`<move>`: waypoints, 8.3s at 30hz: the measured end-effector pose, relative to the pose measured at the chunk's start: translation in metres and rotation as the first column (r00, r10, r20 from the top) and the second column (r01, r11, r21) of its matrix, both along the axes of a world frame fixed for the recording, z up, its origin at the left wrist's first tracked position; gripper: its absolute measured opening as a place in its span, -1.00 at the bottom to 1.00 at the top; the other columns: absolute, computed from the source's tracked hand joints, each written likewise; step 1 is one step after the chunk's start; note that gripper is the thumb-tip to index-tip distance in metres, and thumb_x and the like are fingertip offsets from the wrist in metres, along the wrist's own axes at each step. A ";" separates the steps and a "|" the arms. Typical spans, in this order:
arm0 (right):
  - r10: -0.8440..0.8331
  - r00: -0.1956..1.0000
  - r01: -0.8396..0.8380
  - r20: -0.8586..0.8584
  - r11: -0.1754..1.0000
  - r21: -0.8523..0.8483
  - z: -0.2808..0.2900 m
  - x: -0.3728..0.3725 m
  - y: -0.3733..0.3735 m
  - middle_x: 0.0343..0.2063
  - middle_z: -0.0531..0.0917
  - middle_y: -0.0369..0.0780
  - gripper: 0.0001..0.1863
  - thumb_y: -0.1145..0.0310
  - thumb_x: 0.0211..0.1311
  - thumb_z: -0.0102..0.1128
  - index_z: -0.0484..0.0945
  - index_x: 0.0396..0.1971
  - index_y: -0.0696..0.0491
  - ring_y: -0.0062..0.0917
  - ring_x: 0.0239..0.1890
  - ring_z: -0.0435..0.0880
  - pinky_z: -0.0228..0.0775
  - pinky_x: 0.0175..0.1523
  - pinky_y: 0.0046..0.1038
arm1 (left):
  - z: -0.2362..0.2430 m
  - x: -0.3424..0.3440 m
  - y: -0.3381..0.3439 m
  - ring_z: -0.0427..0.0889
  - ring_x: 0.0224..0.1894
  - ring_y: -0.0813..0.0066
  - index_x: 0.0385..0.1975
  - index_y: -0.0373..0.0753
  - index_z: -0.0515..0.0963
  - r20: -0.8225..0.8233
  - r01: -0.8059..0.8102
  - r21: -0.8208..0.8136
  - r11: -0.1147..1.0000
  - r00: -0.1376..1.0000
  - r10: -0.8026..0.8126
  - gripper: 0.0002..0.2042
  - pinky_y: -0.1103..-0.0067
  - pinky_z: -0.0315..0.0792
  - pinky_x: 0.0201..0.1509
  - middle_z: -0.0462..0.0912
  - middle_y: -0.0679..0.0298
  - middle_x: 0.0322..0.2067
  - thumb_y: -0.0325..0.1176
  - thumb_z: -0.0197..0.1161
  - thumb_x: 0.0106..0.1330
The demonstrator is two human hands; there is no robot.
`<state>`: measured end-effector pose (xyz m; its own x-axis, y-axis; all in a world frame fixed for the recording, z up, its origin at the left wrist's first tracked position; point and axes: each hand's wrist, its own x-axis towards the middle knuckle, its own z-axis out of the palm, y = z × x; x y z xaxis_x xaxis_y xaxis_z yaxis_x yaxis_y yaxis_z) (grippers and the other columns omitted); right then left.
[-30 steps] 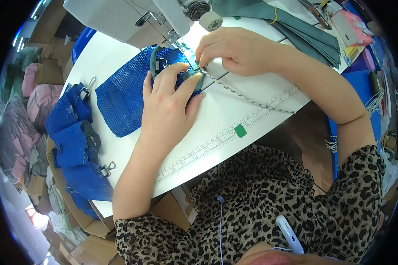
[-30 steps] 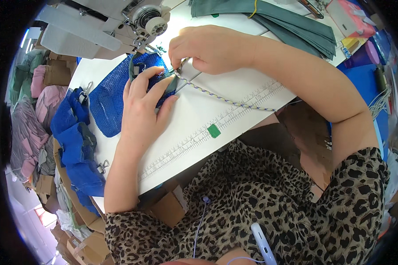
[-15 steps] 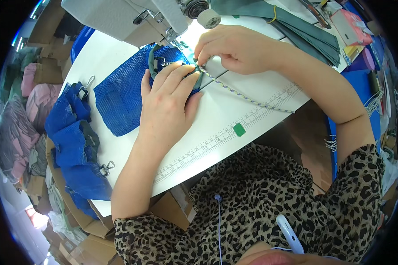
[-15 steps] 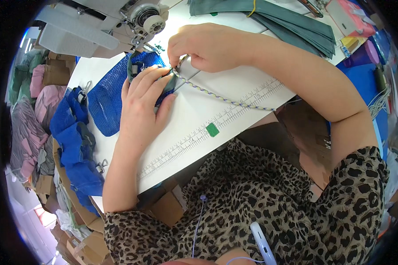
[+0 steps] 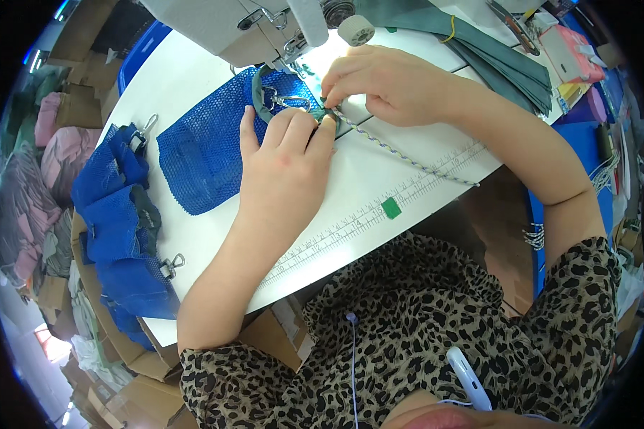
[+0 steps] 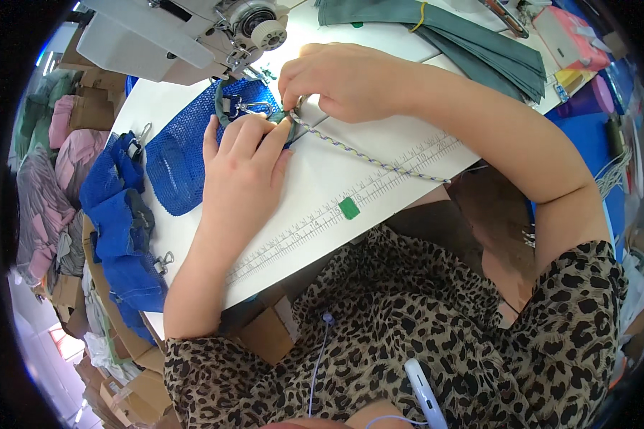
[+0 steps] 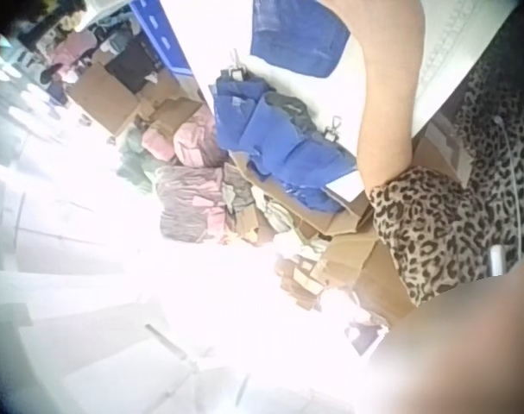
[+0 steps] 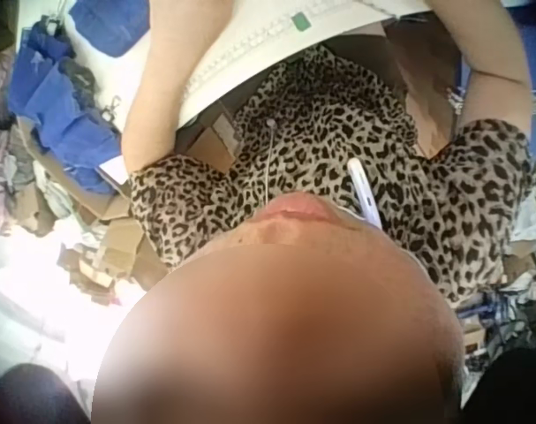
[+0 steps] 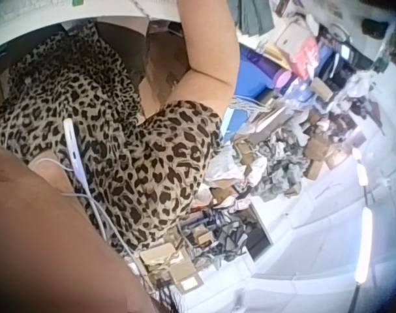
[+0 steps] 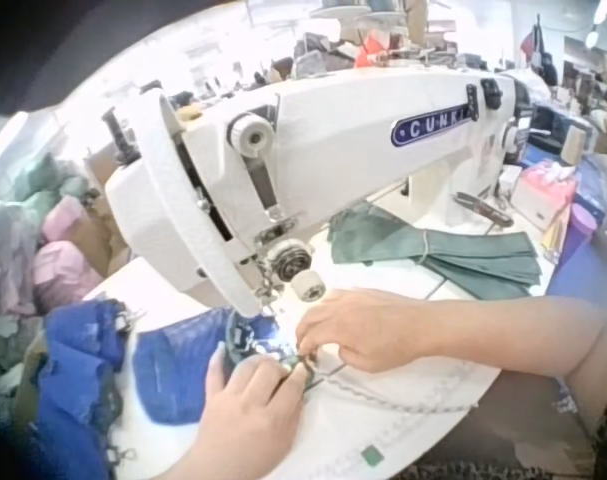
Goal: Sewing blue mesh fabric pieces together using a sewing machine to create pouches or bags.
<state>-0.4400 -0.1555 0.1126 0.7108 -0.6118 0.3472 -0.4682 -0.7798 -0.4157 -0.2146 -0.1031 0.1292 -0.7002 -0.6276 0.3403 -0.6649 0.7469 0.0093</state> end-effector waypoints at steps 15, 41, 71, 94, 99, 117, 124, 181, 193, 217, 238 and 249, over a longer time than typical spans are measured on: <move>0.051 0.998 -0.052 0.027 0.998 0.043 0.001 -0.003 -0.003 -0.10 0.62 -0.26 -0.57 0.74 -0.13 -0.07 0.65 -0.27 0.08 -0.36 0.02 0.54 0.33 0.18 -0.32 | 0.003 0.006 -0.002 0.52 -0.01 0.40 -0.14 -0.17 0.62 -0.041 -0.014 0.054 0.998 0.999 0.016 -0.75 -0.02 0.23 0.29 0.50 0.33 -0.22 -0.34 0.34 0.17; 0.092 0.992 -0.099 0.087 0.993 0.072 -0.004 0.004 -0.009 -0.10 0.62 -0.28 -0.56 0.74 -0.14 -0.10 0.64 -0.28 0.05 -0.36 -0.01 0.54 0.31 0.12 -0.31 | 0.001 0.015 -0.009 0.55 0.03 0.48 -0.20 -0.15 0.62 -0.064 0.063 0.014 0.998 0.996 -0.062 -0.76 0.00 0.20 0.31 0.61 0.42 -0.17 -0.41 0.38 0.10; 0.084 0.996 -0.083 0.036 0.996 -0.044 -0.002 0.003 -0.006 -0.10 0.63 -0.26 -0.57 0.73 -0.16 -0.08 0.64 -0.27 0.10 -0.32 -0.01 0.54 0.37 0.13 -0.31 | -0.007 0.010 -0.005 0.50 0.11 0.37 -0.14 -0.17 0.62 -0.142 -0.040 0.107 0.993 0.988 0.055 -0.76 0.19 0.29 0.23 0.53 0.28 0.03 -0.34 0.32 0.20; -0.011 0.999 -0.002 -0.050 0.970 -0.244 -0.004 0.005 0.000 -0.23 0.62 -0.37 -0.69 0.66 -0.01 0.05 0.61 -0.30 -0.02 -0.47 -0.09 0.54 0.31 0.06 -0.36 | -0.008 0.009 -0.015 0.49 0.13 0.41 -0.12 -0.10 0.62 -0.148 -0.071 0.082 0.994 0.985 0.082 -0.72 0.33 0.32 0.08 0.58 0.39 -0.04 -0.33 0.34 0.15; -0.095 0.987 0.056 -0.126 0.959 -0.278 -0.006 0.001 -0.008 -0.09 0.63 -0.39 -0.55 0.72 -0.07 0.00 0.65 -0.20 -0.04 -0.49 -0.02 0.53 0.22 0.12 -0.33 | -0.013 0.006 -0.029 0.50 0.12 0.37 -0.11 -0.10 0.62 -0.155 -0.092 0.039 0.995 0.983 0.097 -0.73 0.30 0.30 0.10 0.59 0.37 -0.04 -0.32 0.32 0.16; -0.150 0.981 0.124 -0.125 0.973 -0.195 0.001 0.011 -0.016 -0.20 0.66 -0.30 -0.79 0.35 0.25 0.04 0.64 -0.21 -0.03 -0.33 -0.07 0.57 0.25 0.03 -0.20 | -0.024 0.008 -0.043 0.58 -0.03 0.38 -0.31 -0.15 0.63 -0.226 -0.083 -0.025 0.996 0.971 0.075 -0.85 0.33 0.31 0.05 0.65 0.39 -0.20 -0.31 0.36 0.16; -0.189 0.959 0.146 -0.211 0.969 -0.201 -0.001 0.010 -0.025 -0.21 0.65 -0.28 -0.77 0.35 0.22 0.04 0.65 -0.20 -0.04 -0.31 -0.05 0.57 0.25 0.07 -0.18 | -0.023 0.004 -0.048 0.60 -0.05 0.39 -0.26 -0.17 0.63 -0.176 -0.118 -0.094 0.988 0.979 0.100 -0.85 0.36 0.33 0.04 0.67 0.35 -0.19 -0.31 0.31 0.22; -0.237 0.872 0.068 0.428 0.925 0.373 -0.017 0.003 -0.038 -0.26 0.71 -0.29 -0.47 -0.05 0.48 -0.07 0.69 -0.25 0.12 -0.59 -0.13 0.61 0.36 0.09 -0.52 | -0.021 0.009 -0.044 0.58 -0.06 0.43 -0.30 -0.15 0.61 -0.193 -0.156 -0.086 0.984 0.972 0.137 -0.85 0.42 0.41 -0.12 0.62 0.38 -0.22 -0.32 0.34 0.17; -0.289 0.858 0.125 0.424 0.919 0.373 -0.020 0.004 -0.035 -0.23 0.67 -0.22 -0.58 0.04 0.44 0.07 0.48 0.05 0.05 -0.60 -0.20 0.62 0.41 -0.12 -0.54 | -0.024 0.009 -0.046 0.57 -0.04 0.38 -0.29 -0.18 0.62 -0.238 -0.138 -0.084 0.987 0.965 0.114 -0.83 0.40 0.40 -0.05 0.63 0.33 -0.20 -0.31 0.34 0.16; -0.209 0.955 0.093 0.211 0.885 0.456 0.032 0.101 -0.022 -0.47 0.59 -0.33 -0.75 0.19 0.37 0.16 0.59 -0.19 0.08 -0.68 -0.46 0.50 0.40 -0.25 -0.58 | -0.014 0.112 -0.048 0.71 -0.21 0.28 -0.01 -0.50 0.48 -0.491 0.890 0.422 0.174 0.063 0.869 -0.57 0.41 0.60 0.03 0.67 0.01 -0.19 -0.42 -0.08 0.15; -0.151 0.833 -0.181 0.532 0.834 0.521 0.005 0.100 -0.030 -0.21 0.69 -0.29 -0.74 0.24 0.46 0.03 0.57 -0.07 0.08 -0.67 -0.20 0.59 0.42 -0.01 -0.57 | 0.012 0.123 -0.048 0.70 -0.37 0.42 -0.17 -0.40 0.54 -0.489 0.525 0.779 0.343 0.166 0.856 -0.77 0.56 0.64 -0.25 0.67 0.12 -0.32 -0.44 0.25 0.21; -0.103 0.873 -0.157 0.477 0.866 0.474 0.001 0.097 -0.032 -0.37 0.63 -0.38 -0.80 0.34 0.47 -0.02 0.52 -0.02 0.03 -0.75 -0.29 0.56 0.41 -0.11 -0.68 | 0.016 0.121 -0.044 0.62 -0.37 0.56 -0.33 -0.29 0.60 -0.623 0.358 0.777 0.519 0.310 0.719 -0.89 0.68 0.53 -0.19 0.68 0.21 -0.29 -0.46 0.33 0.18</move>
